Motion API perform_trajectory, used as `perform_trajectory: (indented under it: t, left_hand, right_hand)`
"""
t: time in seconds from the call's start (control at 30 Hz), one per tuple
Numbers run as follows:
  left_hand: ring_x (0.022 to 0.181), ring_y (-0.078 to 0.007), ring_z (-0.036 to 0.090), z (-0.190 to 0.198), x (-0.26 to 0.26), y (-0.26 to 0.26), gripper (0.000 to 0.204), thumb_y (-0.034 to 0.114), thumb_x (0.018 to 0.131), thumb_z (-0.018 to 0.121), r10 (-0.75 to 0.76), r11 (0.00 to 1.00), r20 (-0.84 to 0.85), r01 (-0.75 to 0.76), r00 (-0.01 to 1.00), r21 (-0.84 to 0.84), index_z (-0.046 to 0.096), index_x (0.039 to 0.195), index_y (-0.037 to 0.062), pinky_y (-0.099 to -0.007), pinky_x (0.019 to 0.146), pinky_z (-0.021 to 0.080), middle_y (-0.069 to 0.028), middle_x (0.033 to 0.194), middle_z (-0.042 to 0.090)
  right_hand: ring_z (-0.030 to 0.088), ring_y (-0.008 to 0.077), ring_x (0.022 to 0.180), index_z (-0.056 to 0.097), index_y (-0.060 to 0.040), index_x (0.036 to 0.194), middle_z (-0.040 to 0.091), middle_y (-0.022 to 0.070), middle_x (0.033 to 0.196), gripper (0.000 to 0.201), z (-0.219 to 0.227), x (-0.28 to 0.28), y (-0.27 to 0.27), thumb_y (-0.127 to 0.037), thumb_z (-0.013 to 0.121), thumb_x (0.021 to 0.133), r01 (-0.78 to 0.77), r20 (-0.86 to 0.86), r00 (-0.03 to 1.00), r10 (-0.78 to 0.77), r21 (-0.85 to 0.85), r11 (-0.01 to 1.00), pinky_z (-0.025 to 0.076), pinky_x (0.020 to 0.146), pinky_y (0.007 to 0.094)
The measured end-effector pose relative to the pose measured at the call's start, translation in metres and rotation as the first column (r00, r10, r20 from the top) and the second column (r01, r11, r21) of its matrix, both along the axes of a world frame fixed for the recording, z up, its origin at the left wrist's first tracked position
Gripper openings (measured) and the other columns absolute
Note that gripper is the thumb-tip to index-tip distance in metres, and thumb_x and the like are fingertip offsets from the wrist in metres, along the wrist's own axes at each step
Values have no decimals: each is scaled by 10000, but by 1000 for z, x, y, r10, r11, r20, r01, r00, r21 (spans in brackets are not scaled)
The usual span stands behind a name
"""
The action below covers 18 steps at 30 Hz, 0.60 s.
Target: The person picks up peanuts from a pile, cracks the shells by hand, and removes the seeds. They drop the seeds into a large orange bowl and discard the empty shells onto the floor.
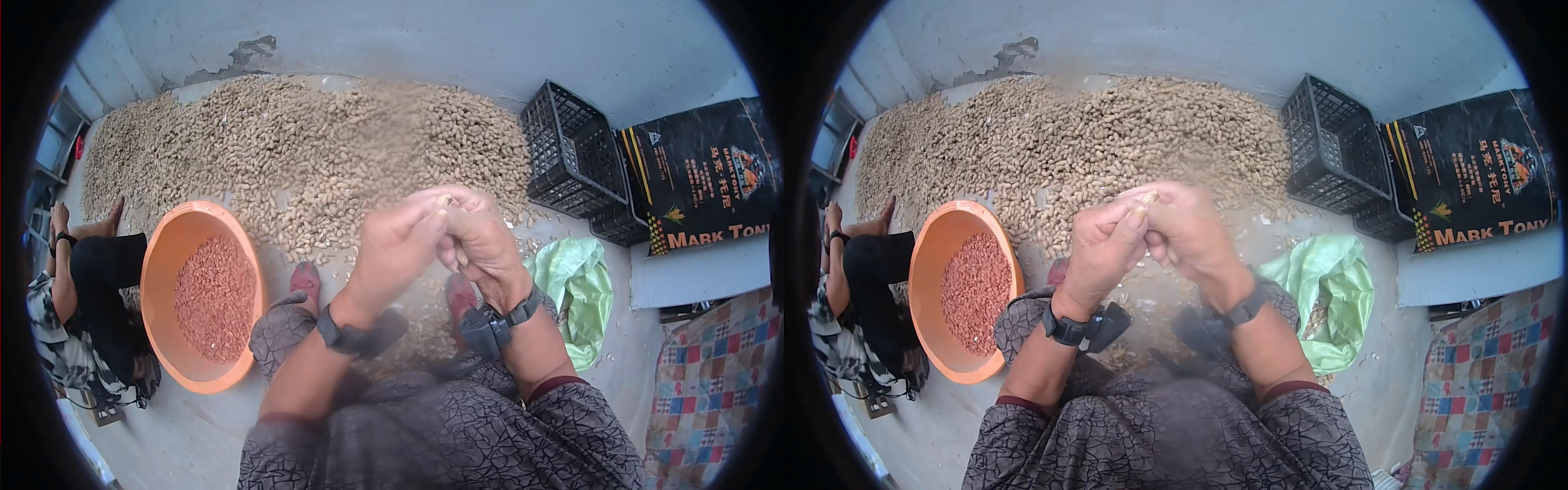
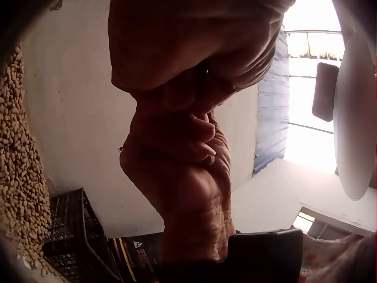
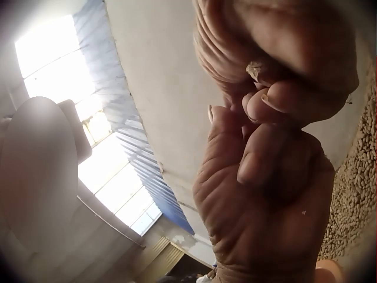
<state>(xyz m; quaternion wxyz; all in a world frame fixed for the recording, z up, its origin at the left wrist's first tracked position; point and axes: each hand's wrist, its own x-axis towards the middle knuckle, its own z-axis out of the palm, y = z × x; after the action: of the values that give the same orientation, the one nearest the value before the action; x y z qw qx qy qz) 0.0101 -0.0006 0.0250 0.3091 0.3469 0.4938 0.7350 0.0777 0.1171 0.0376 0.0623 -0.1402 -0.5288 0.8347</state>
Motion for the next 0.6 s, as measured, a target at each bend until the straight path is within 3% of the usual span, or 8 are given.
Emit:
perform_trajectory:
  t: [0.17,0.23,0.37,0.47,0.53,0.6]
  left_hand:
    - [605,-108,563,-10,-8,5,289,129,916,442,-30,999,100,29,995,14,584,1051,-84,-226,573,464,-63,720,590]
    - [491,-91,474,-14,-10,7,339,188,933,409,-84,993,246,60,966,105,575,1036,-88,-194,446,347,-110,717,607]
    - [488,-125,487,-23,-15,4,322,168,929,384,-81,996,287,72,955,43,569,984,-90,-200,449,361,-99,695,585]
    - [504,-110,487,-27,-16,4,299,160,936,368,-54,998,408,44,912,36,557,1000,-63,-198,477,393,-64,678,559]
    - [523,-80,475,-25,-14,7,279,147,944,355,120,993,315,-113,942,-40,546,1037,-34,-192,493,395,-34,694,541]
    - [530,-63,462,-16,-10,6,265,144,947,359,176,984,286,-165,942,-65,547,1037,-20,-187,491,384,-23,704,536]
  right_hand:
    - [463,44,453,604,66,977,579,43,641,219,0,-4,1,-72,584,808,11,32,999,-13,62,998,346,375,173]
    - [474,46,466,598,63,992,591,49,658,233,-1,-5,1,-75,590,804,-11,42,999,8,87,996,351,384,173]
    - [513,52,522,576,59,1030,619,64,706,273,-8,-4,-2,-81,604,798,-78,44,996,72,180,980,365,411,166]
    - [523,52,553,572,52,1030,614,55,704,271,-1,-4,0,-96,597,804,-112,100,990,95,179,977,369,421,161]
    - [526,51,563,582,43,1005,611,48,701,254,-2,-4,-1,-118,601,810,-39,93,995,29,114,993,367,422,159]
    - [529,51,574,592,33,980,607,40,698,240,-5,-4,0,-141,606,815,36,91,995,-40,46,998,365,423,157]
